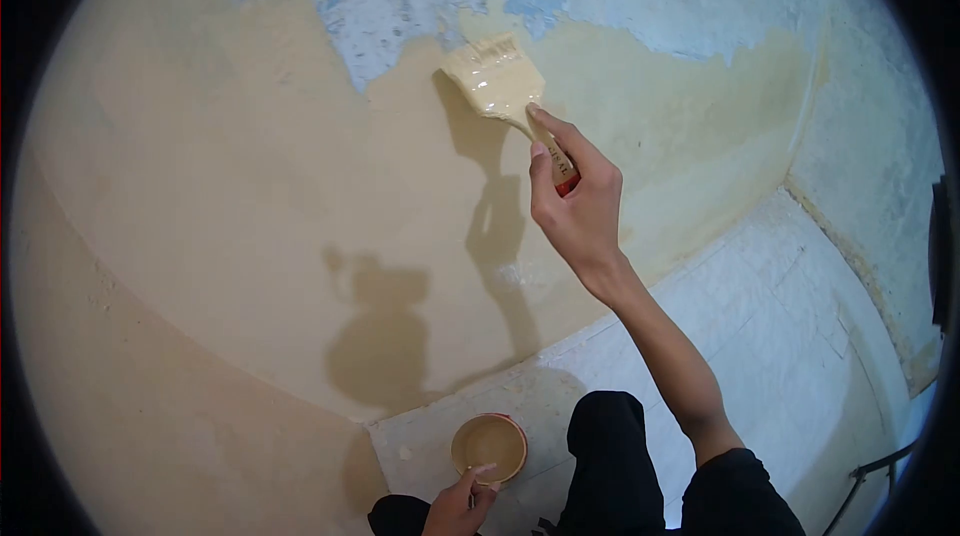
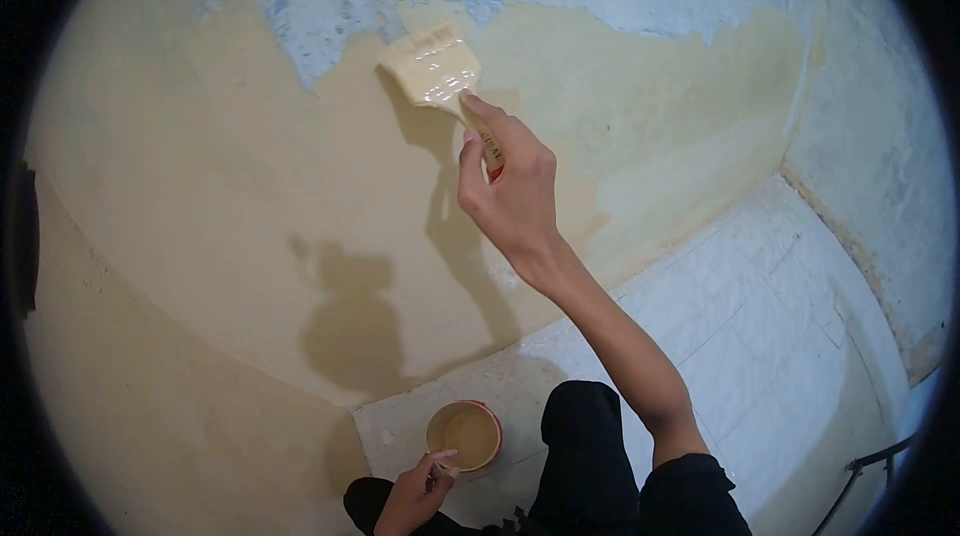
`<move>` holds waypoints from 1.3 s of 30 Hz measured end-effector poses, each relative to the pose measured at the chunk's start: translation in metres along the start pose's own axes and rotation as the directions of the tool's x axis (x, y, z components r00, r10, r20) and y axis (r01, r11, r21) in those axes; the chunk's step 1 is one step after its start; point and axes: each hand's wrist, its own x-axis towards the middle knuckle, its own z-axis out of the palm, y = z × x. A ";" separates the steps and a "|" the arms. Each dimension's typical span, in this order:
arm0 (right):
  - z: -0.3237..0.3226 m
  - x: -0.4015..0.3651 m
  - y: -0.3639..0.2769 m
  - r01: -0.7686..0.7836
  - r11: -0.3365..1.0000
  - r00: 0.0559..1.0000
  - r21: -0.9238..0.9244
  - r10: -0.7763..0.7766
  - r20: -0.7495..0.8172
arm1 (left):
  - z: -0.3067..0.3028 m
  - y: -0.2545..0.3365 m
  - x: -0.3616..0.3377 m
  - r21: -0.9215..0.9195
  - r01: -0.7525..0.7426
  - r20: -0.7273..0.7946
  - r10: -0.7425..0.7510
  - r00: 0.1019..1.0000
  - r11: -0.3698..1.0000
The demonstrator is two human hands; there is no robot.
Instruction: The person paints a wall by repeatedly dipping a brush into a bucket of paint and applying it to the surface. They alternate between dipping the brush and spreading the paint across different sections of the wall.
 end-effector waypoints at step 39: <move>-0.015 0.042 -0.002 0.118 0.976 0.993 -0.181 -0.118 0.011 | -0.007 -0.157 0.102 -0.318 -0.294 -0.785 -0.076 0.615 0.902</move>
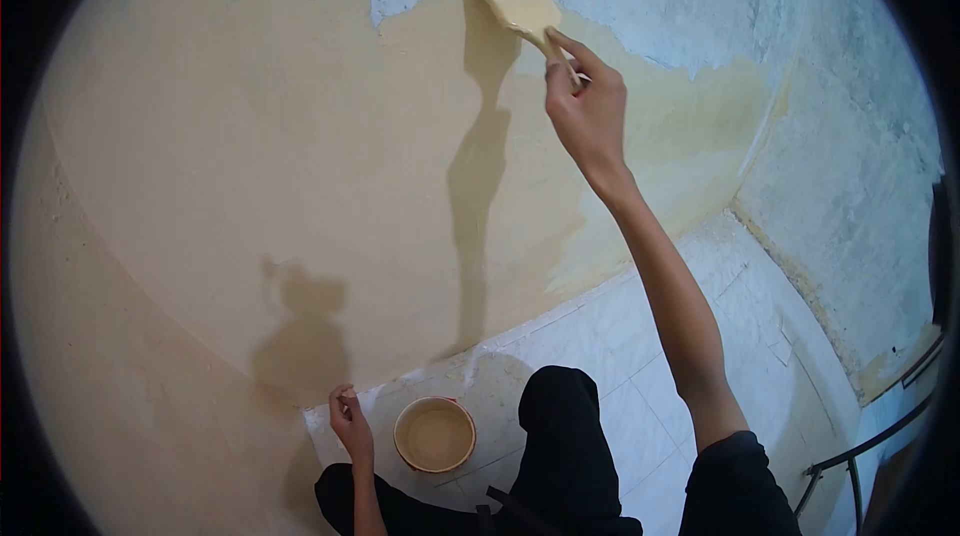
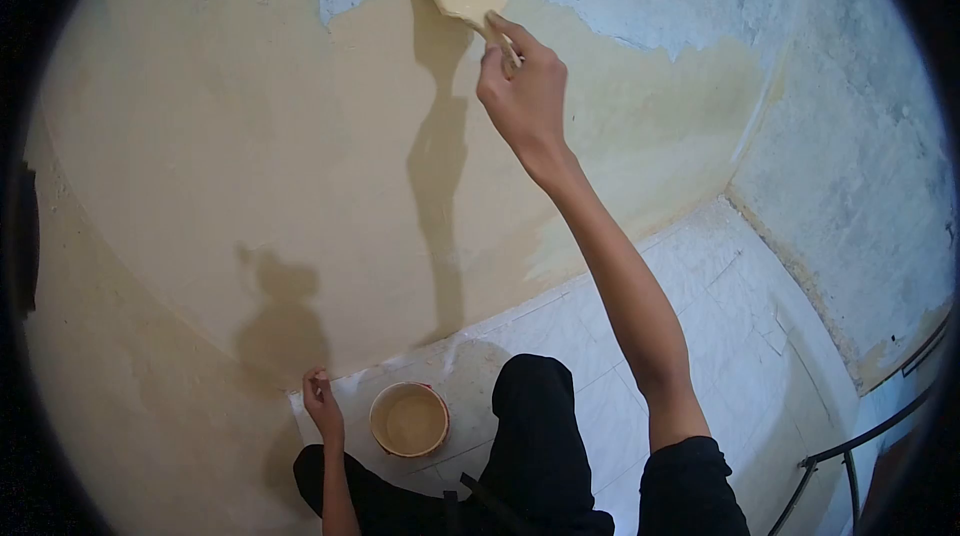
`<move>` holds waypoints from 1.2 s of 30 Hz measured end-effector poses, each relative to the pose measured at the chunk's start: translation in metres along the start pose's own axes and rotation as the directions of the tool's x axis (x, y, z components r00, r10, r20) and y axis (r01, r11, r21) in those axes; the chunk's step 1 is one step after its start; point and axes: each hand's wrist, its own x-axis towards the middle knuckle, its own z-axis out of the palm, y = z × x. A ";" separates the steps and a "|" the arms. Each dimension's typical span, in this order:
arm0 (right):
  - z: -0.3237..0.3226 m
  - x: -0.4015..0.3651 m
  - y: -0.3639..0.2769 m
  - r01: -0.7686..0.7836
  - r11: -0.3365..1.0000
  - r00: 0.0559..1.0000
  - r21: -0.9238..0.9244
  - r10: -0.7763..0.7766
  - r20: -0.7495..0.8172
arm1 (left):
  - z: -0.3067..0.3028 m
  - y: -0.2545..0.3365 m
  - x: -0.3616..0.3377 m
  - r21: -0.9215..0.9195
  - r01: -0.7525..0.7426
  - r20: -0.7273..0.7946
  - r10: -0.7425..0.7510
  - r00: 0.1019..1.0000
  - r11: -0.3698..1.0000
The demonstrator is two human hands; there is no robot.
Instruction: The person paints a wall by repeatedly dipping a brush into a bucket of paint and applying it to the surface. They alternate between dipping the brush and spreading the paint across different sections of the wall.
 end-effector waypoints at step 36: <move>0.010 0.032 -0.103 0.176 0.973 0.976 -0.152 -0.153 0.153 | 0.003 -0.103 -0.022 -0.031 0.171 -0.298 -0.172 0.939 0.985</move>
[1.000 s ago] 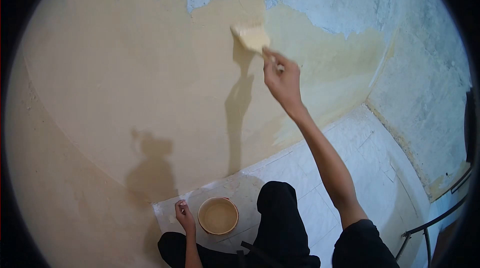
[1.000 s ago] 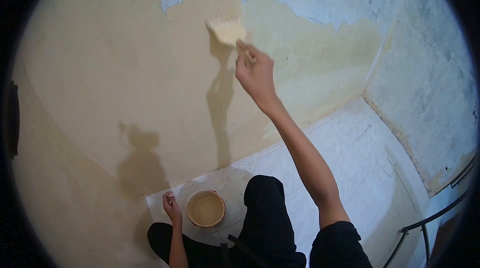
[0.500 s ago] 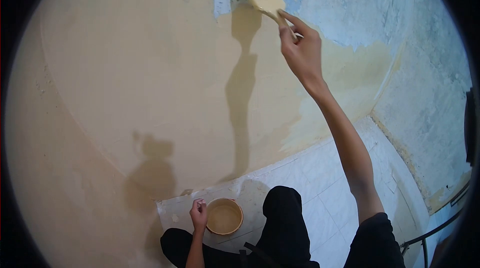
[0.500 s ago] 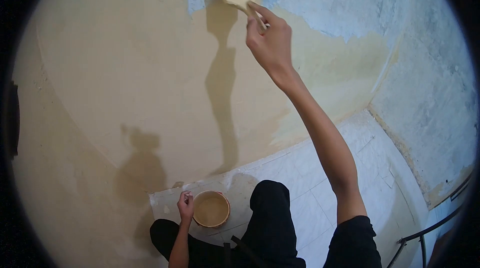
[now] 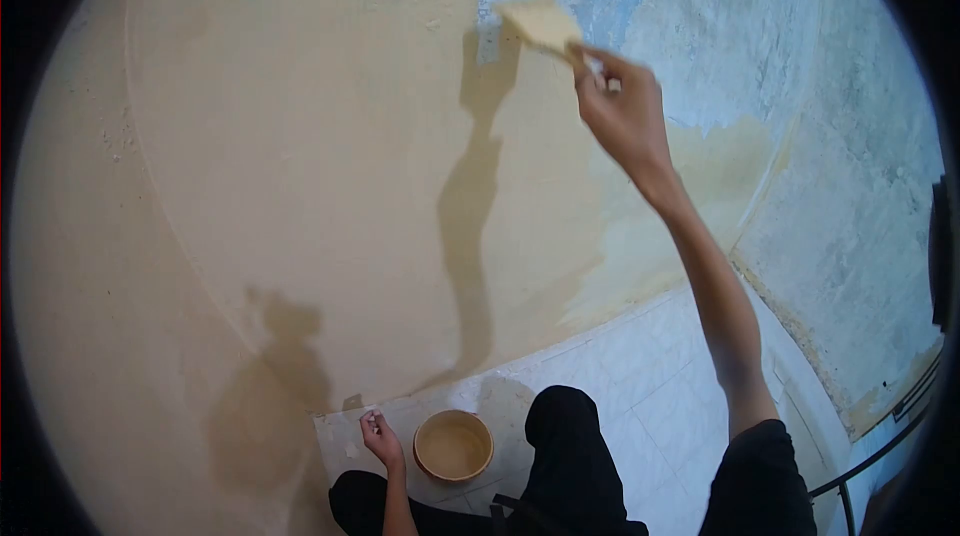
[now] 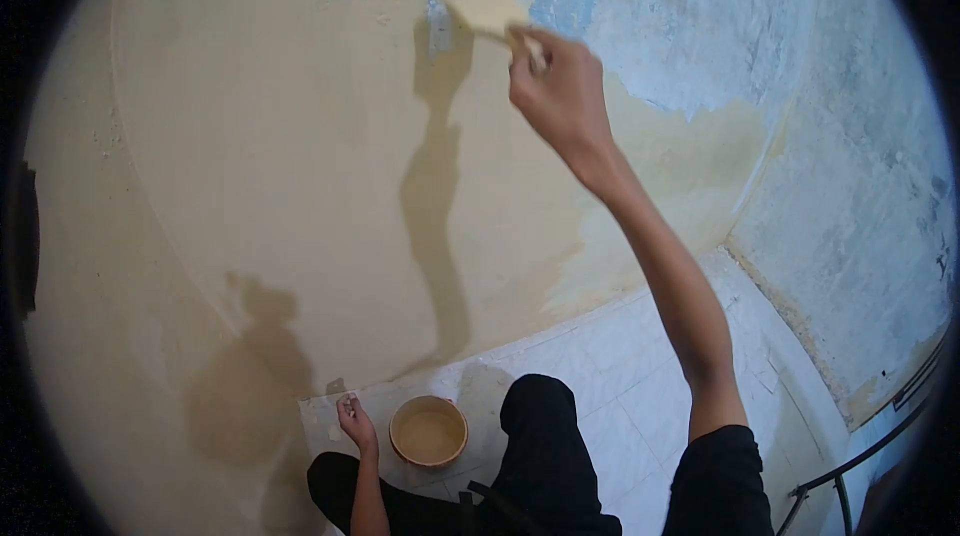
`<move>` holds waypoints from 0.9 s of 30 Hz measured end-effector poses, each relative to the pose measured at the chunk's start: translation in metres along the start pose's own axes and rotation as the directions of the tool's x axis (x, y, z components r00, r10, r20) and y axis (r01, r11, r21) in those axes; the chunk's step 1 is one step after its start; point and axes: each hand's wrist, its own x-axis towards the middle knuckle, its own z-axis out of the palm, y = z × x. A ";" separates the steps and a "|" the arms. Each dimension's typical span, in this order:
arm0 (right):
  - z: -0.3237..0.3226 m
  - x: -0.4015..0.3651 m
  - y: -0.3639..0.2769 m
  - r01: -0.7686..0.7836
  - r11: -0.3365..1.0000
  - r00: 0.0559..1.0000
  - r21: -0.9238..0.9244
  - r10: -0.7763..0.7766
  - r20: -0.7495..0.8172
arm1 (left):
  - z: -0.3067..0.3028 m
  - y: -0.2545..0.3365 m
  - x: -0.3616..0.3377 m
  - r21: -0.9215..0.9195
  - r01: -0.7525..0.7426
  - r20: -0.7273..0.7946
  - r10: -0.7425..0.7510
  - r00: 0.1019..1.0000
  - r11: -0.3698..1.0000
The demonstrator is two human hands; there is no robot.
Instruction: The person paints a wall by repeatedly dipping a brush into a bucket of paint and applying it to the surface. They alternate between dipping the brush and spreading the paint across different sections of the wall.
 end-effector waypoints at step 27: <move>0.004 0.051 -0.047 0.453 0.828 0.862 -0.331 -0.501 -0.076 | 0.028 0.015 -0.011 -0.205 0.041 0.070 -0.027 0.997 0.978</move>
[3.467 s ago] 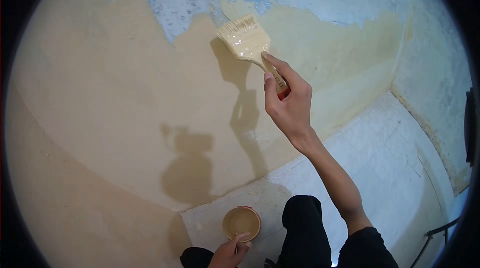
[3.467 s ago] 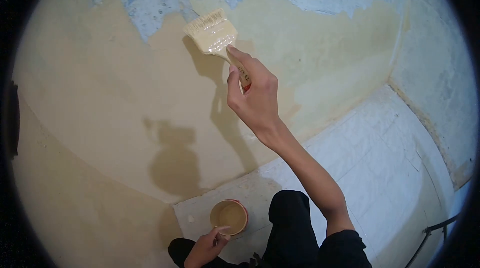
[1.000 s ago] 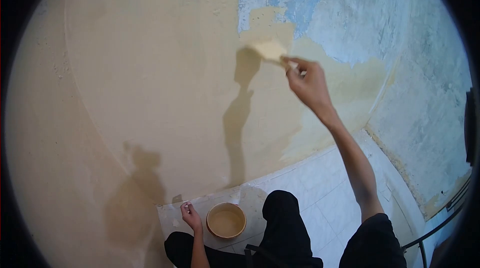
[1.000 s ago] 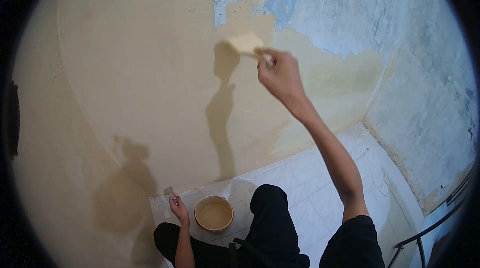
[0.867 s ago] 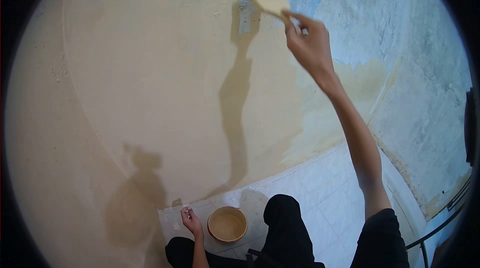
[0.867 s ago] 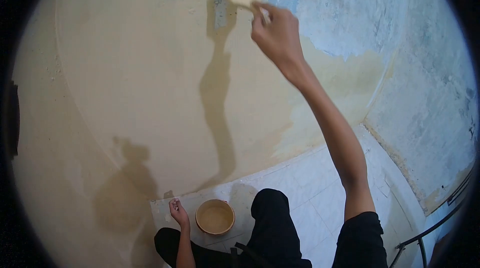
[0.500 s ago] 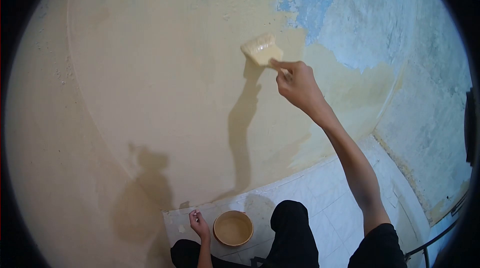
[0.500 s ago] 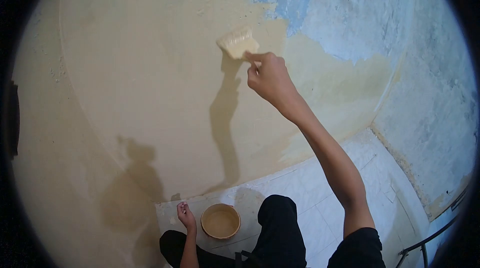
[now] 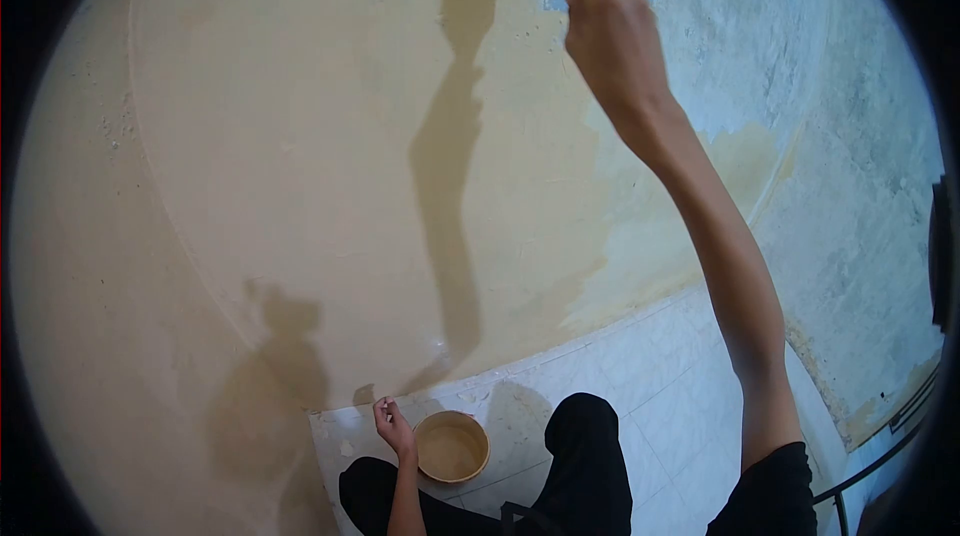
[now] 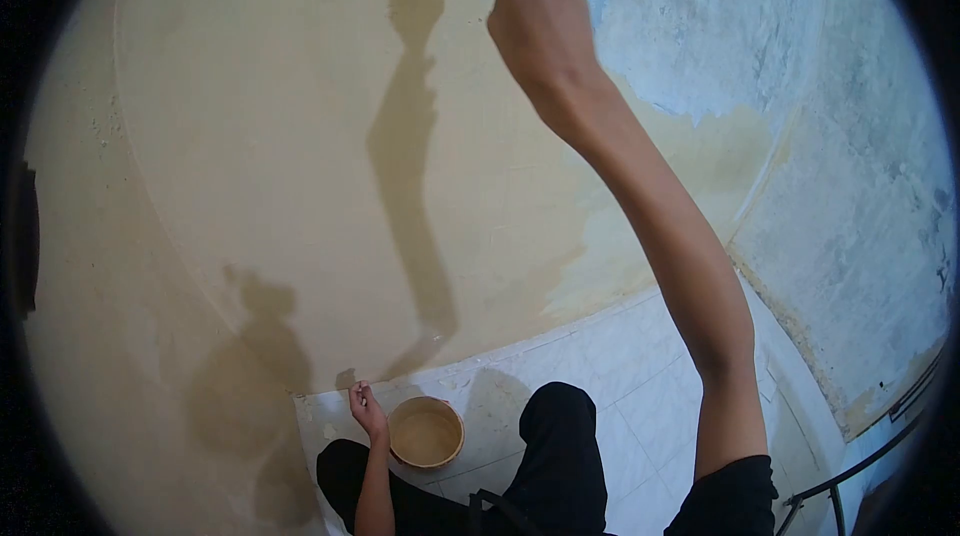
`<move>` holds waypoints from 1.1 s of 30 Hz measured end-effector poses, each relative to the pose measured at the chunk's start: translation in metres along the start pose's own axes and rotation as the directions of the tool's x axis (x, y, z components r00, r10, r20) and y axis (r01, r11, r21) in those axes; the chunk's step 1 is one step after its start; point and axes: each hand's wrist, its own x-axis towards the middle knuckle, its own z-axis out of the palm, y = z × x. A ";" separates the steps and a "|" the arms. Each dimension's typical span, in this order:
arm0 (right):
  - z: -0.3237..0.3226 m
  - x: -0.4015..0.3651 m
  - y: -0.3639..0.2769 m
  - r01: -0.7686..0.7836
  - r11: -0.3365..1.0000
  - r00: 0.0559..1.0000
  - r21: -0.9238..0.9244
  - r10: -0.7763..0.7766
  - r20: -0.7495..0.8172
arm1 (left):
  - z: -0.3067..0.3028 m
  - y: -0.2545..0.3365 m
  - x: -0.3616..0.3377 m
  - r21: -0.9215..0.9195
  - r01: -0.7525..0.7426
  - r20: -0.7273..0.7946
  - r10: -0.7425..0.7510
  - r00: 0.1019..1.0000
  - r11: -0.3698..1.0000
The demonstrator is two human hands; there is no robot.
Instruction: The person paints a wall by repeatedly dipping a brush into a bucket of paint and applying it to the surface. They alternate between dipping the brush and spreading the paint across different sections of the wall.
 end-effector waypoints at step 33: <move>0.045 -0.049 -0.064 0.351 0.715 0.932 -0.604 -0.207 0.297 | -0.016 0.019 0.003 -0.090 -0.032 0.012 0.034 0.999 0.995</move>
